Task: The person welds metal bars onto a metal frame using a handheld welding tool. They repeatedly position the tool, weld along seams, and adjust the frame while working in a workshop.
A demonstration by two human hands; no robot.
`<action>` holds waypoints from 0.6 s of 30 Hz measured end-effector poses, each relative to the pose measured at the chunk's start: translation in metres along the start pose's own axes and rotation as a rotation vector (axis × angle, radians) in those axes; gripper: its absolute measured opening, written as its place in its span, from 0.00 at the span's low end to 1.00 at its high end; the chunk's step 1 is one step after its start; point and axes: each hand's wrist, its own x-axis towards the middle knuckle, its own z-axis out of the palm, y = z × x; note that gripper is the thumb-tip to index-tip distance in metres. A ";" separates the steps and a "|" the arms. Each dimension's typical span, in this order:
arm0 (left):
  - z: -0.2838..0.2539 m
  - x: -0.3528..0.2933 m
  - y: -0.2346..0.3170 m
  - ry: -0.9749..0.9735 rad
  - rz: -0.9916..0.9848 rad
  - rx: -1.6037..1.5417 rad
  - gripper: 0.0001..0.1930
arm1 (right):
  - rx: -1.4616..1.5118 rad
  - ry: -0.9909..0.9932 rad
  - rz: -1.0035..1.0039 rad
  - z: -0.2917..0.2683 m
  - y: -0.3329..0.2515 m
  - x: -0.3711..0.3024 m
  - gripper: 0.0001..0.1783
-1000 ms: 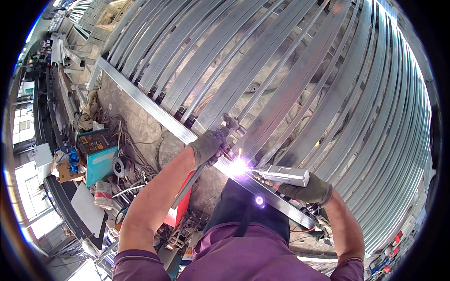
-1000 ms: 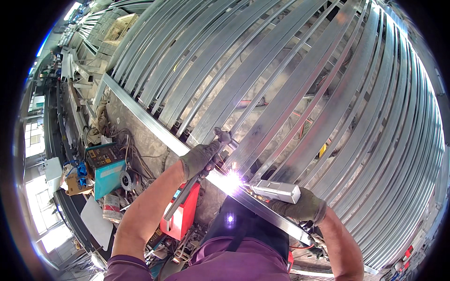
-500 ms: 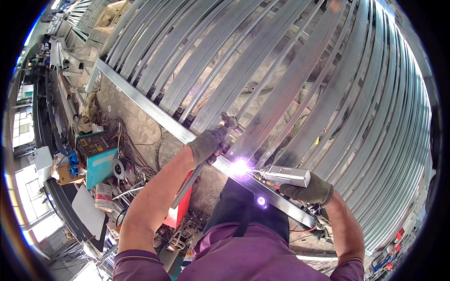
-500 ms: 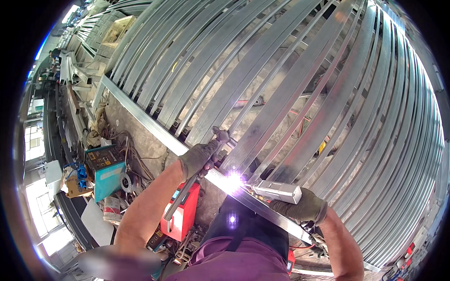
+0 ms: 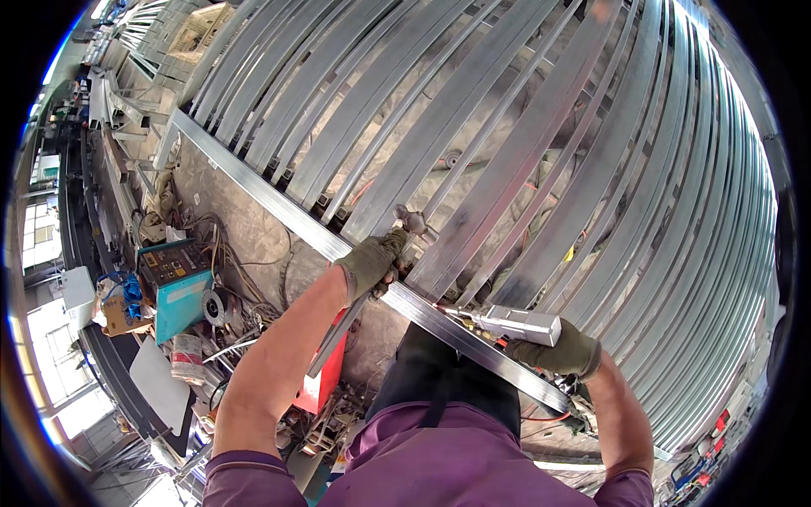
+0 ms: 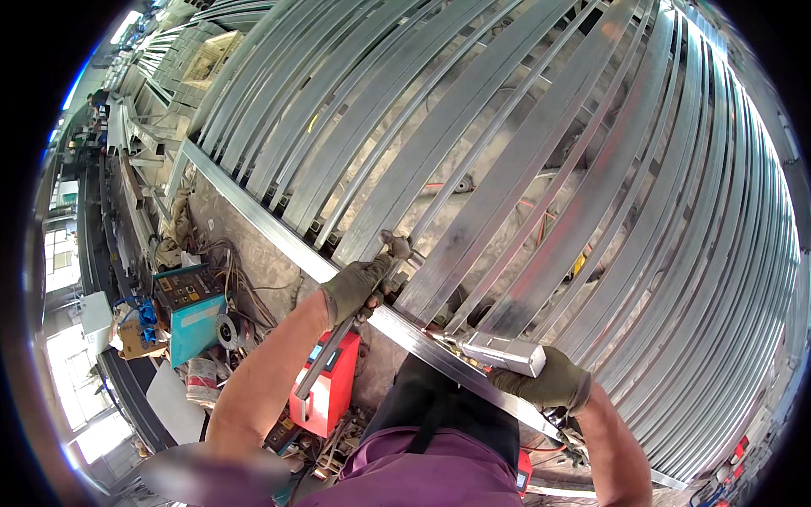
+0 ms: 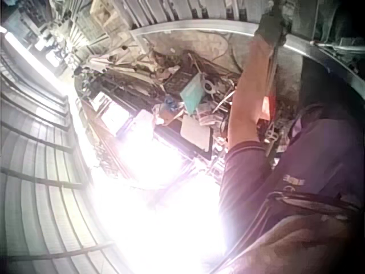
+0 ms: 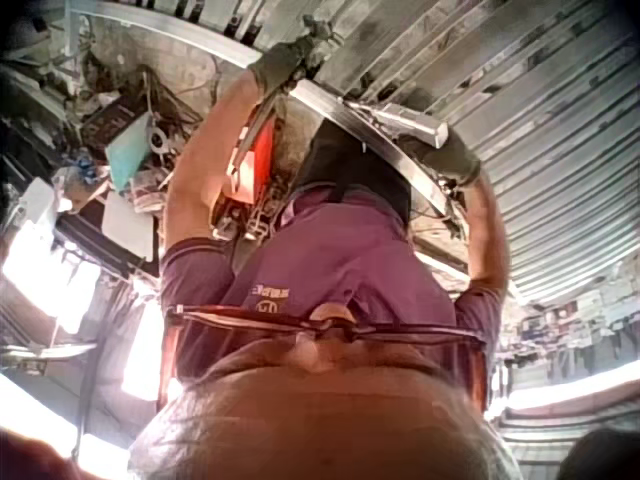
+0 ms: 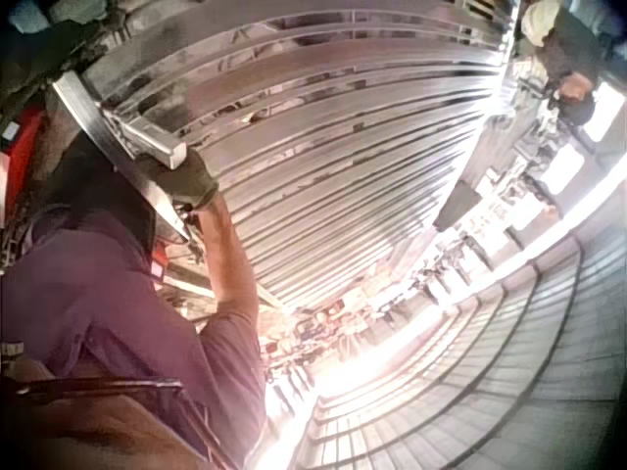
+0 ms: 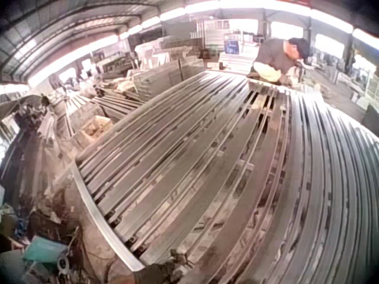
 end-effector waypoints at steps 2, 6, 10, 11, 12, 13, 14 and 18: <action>0.002 -0.002 0.002 0.014 -0.004 -0.006 0.34 | 0.035 0.035 -0.004 0.003 0.003 -0.008 0.29; 0.001 -0.003 0.000 0.009 0.026 -0.012 0.34 | 0.046 0.079 -0.082 0.008 -0.001 -0.017 0.27; -0.003 0.006 -0.009 -0.016 0.061 -0.013 0.35 | 0.009 0.087 -0.124 0.017 -0.020 0.004 0.26; -0.003 0.006 -0.009 -0.021 0.056 -0.026 0.35 | -0.050 0.102 -0.119 0.019 -0.029 0.011 0.26; -0.002 0.006 -0.009 -0.025 0.052 -0.040 0.35 | -0.069 0.104 -0.136 0.019 -0.029 0.017 0.26; -0.001 0.005 -0.007 -0.034 0.042 -0.041 0.35 | -0.087 0.109 -0.151 0.020 -0.027 0.023 0.26; 0.000 0.006 -0.006 -0.029 0.054 -0.037 0.35 | -0.078 0.109 -0.176 0.022 -0.025 0.028 0.26; 0.000 0.008 -0.009 -0.018 0.084 -0.039 0.35 | -0.053 0.100 -0.206 0.027 -0.029 0.039 0.26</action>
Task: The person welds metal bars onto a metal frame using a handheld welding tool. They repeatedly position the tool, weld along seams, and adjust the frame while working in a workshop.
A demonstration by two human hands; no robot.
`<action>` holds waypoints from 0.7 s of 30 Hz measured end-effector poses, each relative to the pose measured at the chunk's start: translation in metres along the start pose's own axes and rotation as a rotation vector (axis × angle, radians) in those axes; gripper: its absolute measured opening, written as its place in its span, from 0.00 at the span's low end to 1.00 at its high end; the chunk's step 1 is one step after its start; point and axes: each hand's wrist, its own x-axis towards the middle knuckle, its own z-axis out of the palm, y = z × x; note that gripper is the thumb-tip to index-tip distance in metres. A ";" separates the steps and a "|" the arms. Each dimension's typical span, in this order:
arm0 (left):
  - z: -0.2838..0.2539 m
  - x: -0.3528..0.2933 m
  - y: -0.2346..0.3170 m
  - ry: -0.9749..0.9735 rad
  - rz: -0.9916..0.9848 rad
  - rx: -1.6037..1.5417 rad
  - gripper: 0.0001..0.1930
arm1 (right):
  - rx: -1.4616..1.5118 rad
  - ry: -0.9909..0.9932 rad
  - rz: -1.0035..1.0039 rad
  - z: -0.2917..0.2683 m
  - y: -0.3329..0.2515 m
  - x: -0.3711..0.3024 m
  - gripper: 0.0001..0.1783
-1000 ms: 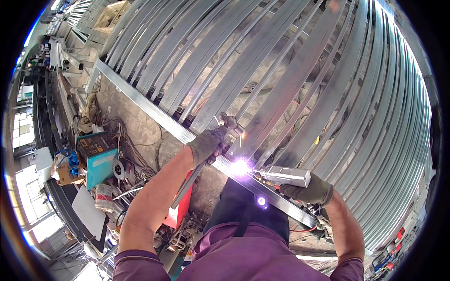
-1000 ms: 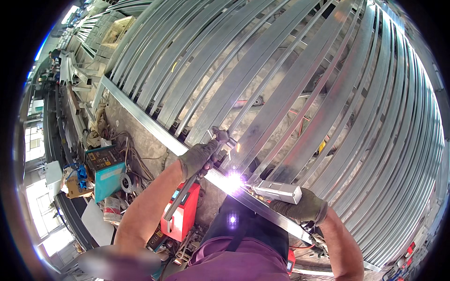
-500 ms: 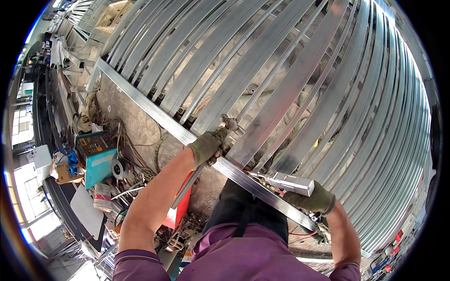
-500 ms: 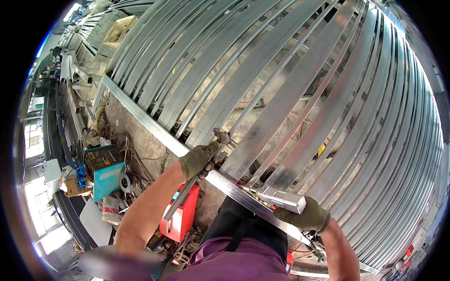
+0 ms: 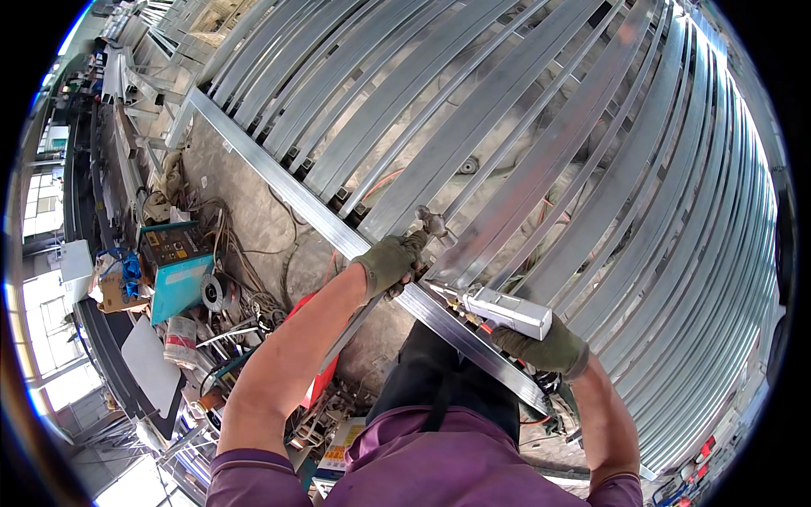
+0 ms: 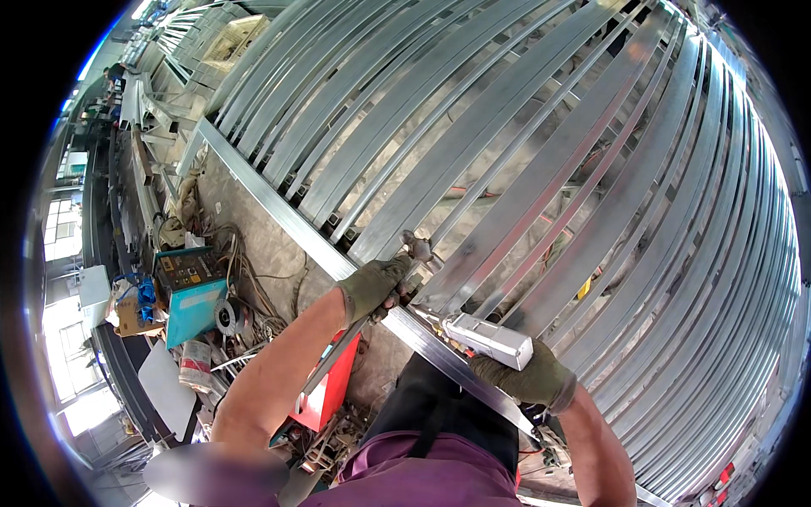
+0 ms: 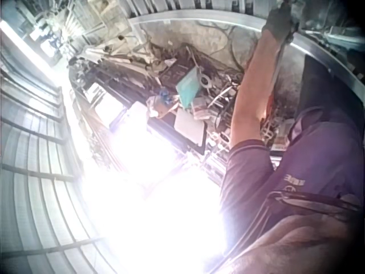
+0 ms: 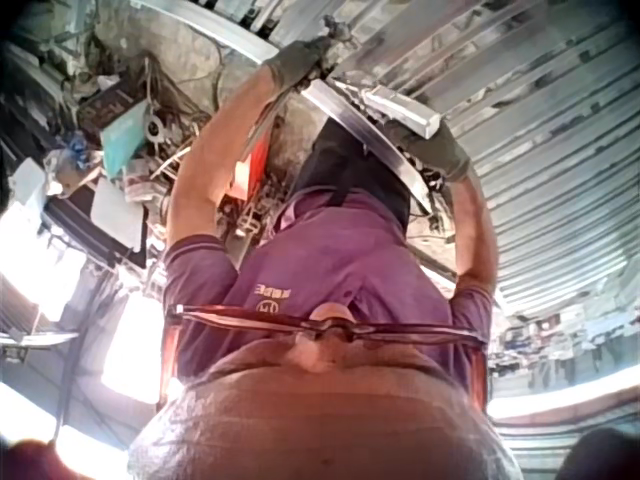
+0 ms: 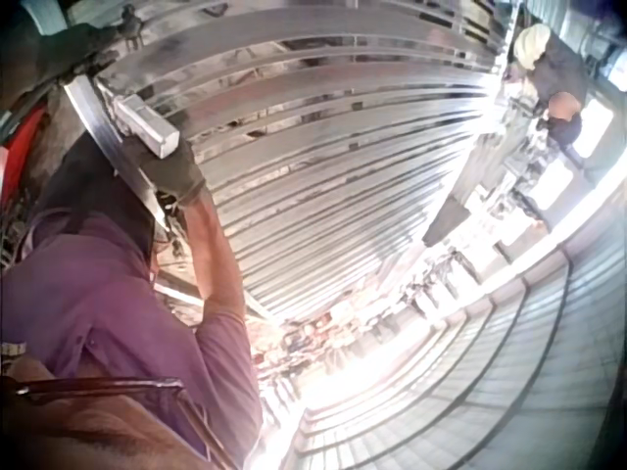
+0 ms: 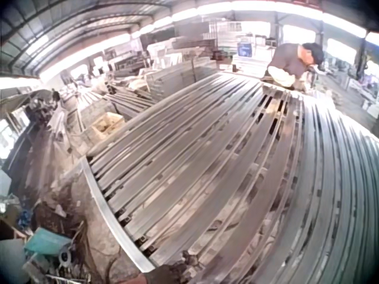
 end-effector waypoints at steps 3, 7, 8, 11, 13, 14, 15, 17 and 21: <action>-0.001 0.001 0.001 -0.005 -0.006 0.005 0.36 | 0.027 -0.009 0.064 0.002 0.012 0.005 0.26; -0.002 0.004 0.001 -0.006 -0.040 0.039 0.36 | 0.047 -0.023 0.030 0.005 0.026 0.011 0.28; -0.002 0.004 0.001 -0.001 -0.039 0.041 0.36 | 0.054 -0.031 0.015 0.006 0.027 0.012 0.28; -0.002 0.003 0.000 -0.007 -0.025 0.030 0.37 | 0.000 -0.022 0.026 0.006 0.019 0.010 0.28; -0.002 0.002 0.001 -0.007 -0.018 0.037 0.37 | -0.009 -0.030 0.029 0.006 0.015 0.009 0.29; -0.002 0.002 0.002 -0.007 -0.014 0.040 0.37 | -0.013 -0.033 0.031 0.006 0.014 0.008 0.29; -0.002 0.002 0.003 -0.006 -0.033 0.050 0.37 | -0.013 -0.033 0.042 0.006 0.014 0.008 0.29; -0.001 -0.003 0.009 -0.005 -0.068 0.072 0.37 | -0.014 -0.029 0.063 0.006 0.015 0.007 0.29; -0.004 0.002 -0.006 -0.002 0.223 0.323 0.35 | -0.083 -0.036 0.074 0.007 0.012 0.007 0.29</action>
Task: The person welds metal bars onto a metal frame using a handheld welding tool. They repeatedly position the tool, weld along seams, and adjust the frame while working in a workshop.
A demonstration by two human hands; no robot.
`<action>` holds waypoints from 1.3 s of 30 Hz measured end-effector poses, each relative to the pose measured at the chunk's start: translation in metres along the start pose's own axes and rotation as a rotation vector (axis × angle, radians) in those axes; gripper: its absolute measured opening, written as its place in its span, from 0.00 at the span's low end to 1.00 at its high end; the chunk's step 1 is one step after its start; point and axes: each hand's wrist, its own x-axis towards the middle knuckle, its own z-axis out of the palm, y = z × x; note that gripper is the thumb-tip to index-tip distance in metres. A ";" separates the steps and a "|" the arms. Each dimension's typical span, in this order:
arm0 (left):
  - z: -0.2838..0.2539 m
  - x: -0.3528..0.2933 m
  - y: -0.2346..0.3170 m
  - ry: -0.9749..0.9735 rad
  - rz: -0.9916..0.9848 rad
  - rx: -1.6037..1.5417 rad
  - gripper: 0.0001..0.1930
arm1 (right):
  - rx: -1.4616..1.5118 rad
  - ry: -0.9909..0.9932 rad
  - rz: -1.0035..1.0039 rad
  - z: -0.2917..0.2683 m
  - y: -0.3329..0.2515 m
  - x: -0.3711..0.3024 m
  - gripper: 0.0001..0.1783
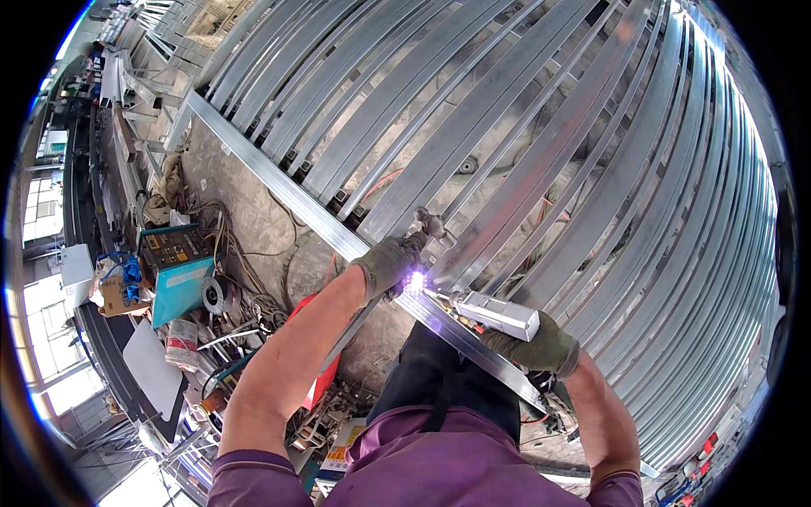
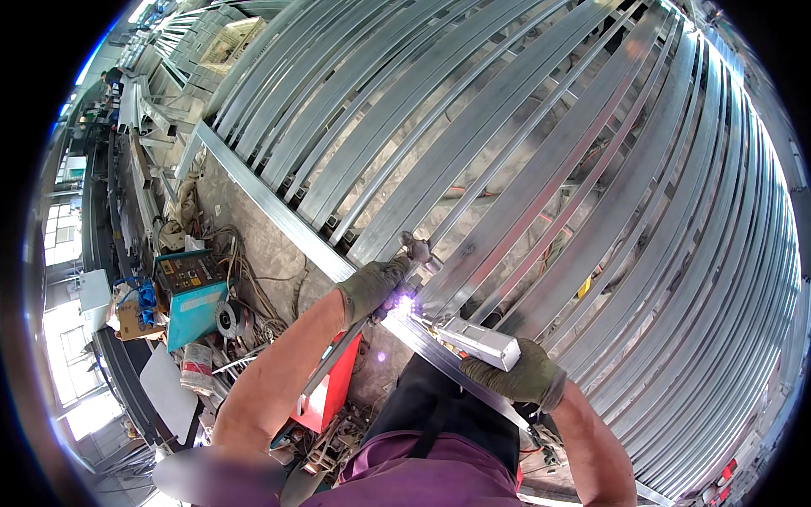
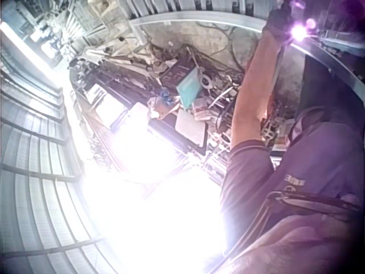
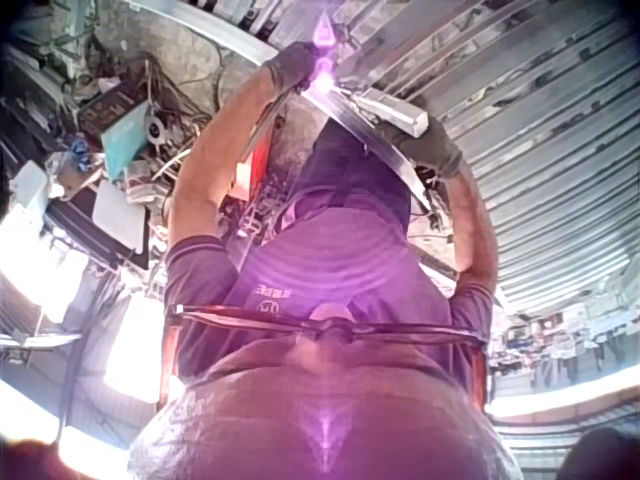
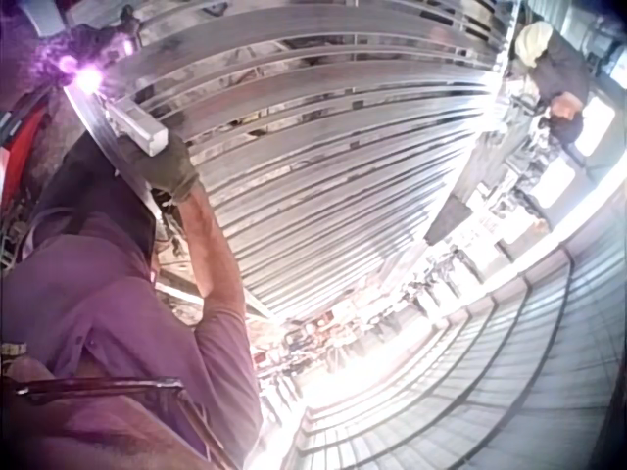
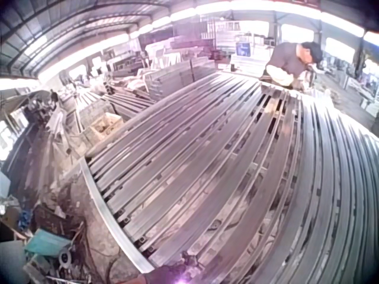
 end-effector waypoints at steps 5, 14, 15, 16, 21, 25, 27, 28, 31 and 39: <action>0.000 0.009 -0.009 0.007 0.112 0.102 0.26 | -0.009 -0.002 -0.002 0.000 -0.001 0.000 0.28; -0.008 0.028 -0.025 -0.110 0.140 0.469 0.38 | -0.088 0.012 -0.040 -0.001 0.010 -0.003 0.29; -0.008 0.031 -0.031 -0.109 0.160 0.490 0.38 | -0.078 0.002 -0.032 -0.001 0.010 -0.002 0.29; -0.008 0.032 -0.032 -0.107 0.190 0.531 0.39 | -0.065 -0.007 -0.023 -0.001 0.010 -0.002 0.29; -0.010 0.025 -0.015 -0.145 0.172 0.551 0.42 | -0.077 -0.022 0.014 -0.001 0.009 -0.003 0.30; -0.002 0.016 -0.020 -0.003 0.019 -0.106 0.35 | -0.086 -0.015 0.032 -0.001 0.006 -0.005 0.30; -0.001 0.015 -0.020 0.011 -0.008 -0.084 0.35 | -0.069 -0.017 0.029 0.000 0.007 -0.006 0.30; 0.000 0.014 -0.017 0.015 -0.021 -0.076 0.34 | -0.063 -0.024 0.022 0.000 0.012 -0.004 0.30; 0.000 0.013 -0.014 -0.002 -0.051 -0.093 0.34 | -0.078 -0.028 -0.005 -0.001 0.016 -0.005 0.30; -0.001 0.029 -0.047 0.070 0.444 0.054 0.32 | -0.079 -0.022 0.006 -0.002 0.008 -0.010 0.31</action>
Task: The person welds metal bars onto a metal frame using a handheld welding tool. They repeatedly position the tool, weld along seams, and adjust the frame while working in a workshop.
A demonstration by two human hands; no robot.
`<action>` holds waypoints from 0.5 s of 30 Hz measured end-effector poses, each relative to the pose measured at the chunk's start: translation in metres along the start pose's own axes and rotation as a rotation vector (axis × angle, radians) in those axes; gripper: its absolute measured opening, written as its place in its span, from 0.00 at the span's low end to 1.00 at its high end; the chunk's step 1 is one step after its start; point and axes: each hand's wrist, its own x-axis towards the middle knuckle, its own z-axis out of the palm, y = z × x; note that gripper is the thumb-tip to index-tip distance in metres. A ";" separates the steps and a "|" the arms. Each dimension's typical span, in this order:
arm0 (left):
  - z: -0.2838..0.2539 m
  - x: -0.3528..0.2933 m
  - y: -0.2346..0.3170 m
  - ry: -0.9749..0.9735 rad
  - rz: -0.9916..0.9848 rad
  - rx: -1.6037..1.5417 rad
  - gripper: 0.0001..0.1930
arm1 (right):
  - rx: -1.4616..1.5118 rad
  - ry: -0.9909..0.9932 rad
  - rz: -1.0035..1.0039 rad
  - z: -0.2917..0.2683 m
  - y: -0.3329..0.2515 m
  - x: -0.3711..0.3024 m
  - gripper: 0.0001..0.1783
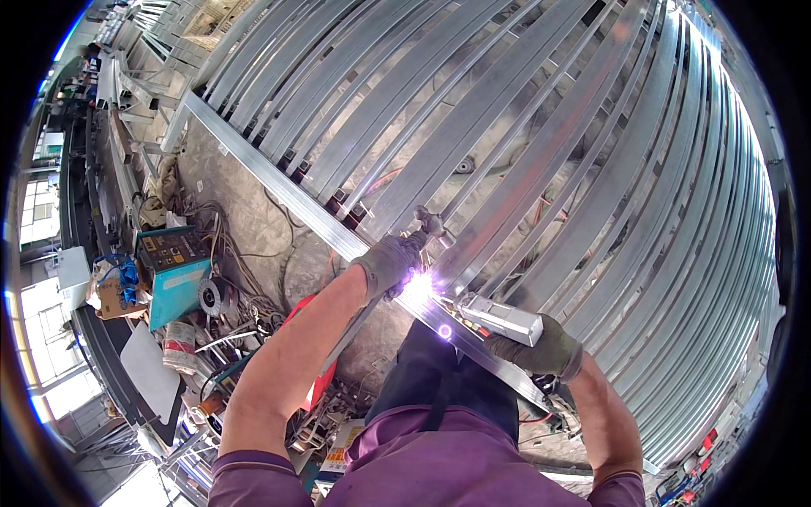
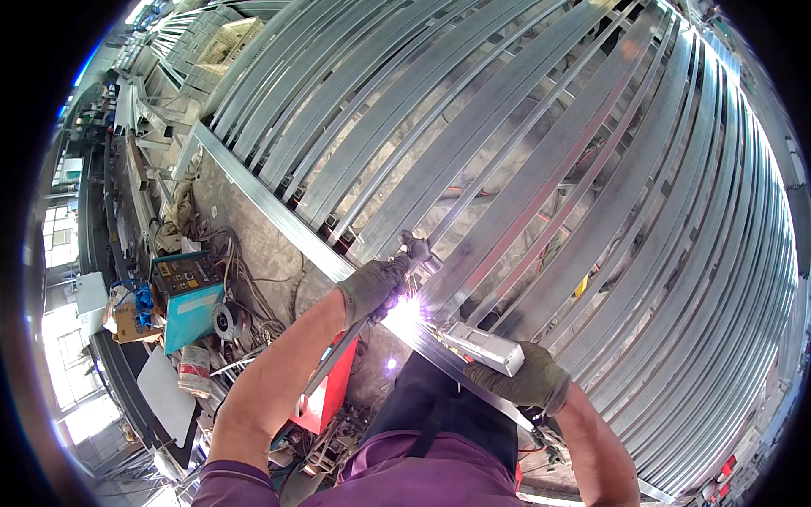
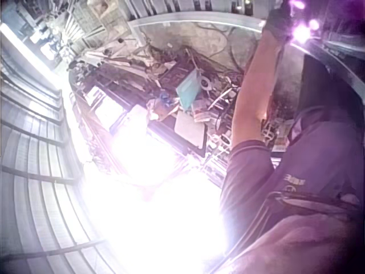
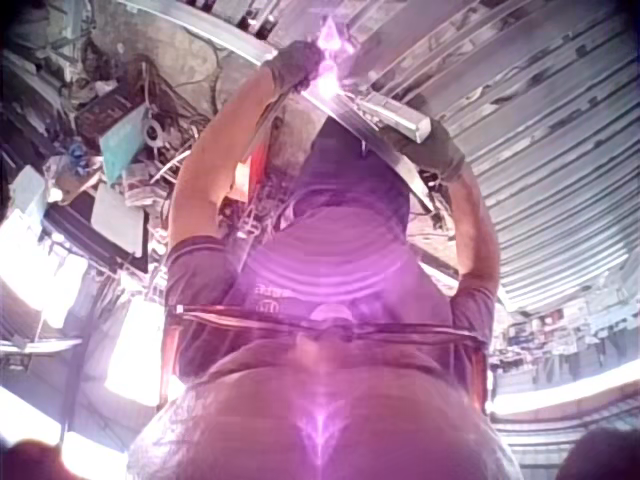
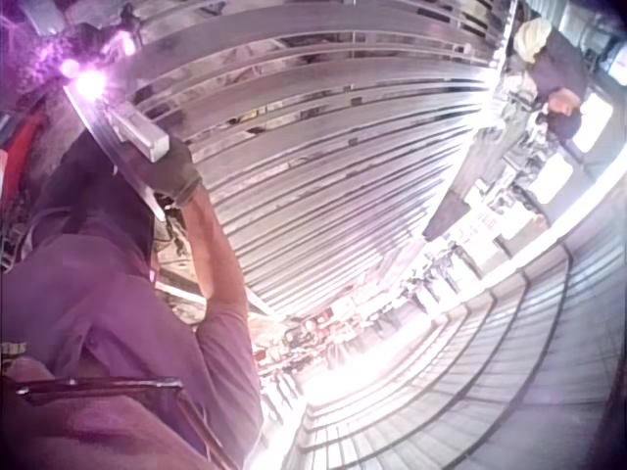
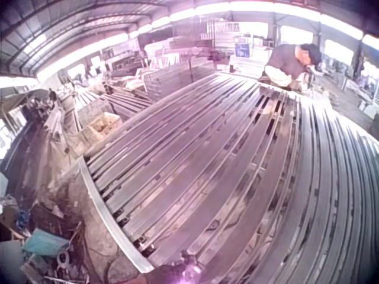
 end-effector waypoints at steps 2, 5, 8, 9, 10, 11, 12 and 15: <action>-0.001 0.000 0.052 -0.024 -0.496 -0.163 0.32 | 0.008 0.017 0.005 0.001 0.002 -0.002 0.31; -0.005 -0.002 0.079 -0.005 -0.661 -0.322 0.32 | -0.029 0.004 0.016 -0.001 -0.007 -0.004 0.32; -0.008 -0.003 0.060 -0.051 -0.574 -0.233 0.34 | -0.085 0.015 -0.004 -0.001 -0.003 -0.005 0.31; -0.007 -0.002 0.044 -0.054 -0.514 -0.186 0.34 | -0.084 0.008 0.003 -0.001 -0.004 -0.005 0.31; -0.006 -0.003 0.039 -0.054 -0.464 -0.165 0.34 | -0.081 0.004 0.012 -0.001 -0.004 -0.005 0.31; -0.005 -0.003 0.035 -0.053 -0.414 -0.143 0.34 | -0.078 -0.001 0.022 -0.001 -0.004 -0.005 0.31; -0.004 -0.003 0.030 -0.045 -0.371 -0.112 0.34 | -0.058 -0.010 0.032 -0.001 -0.005 -0.005 0.31; -0.003 -0.005 0.043 -0.031 -0.428 -0.132 0.33 | -0.010 -0.034 0.065 -0.002 -0.004 -0.005 0.31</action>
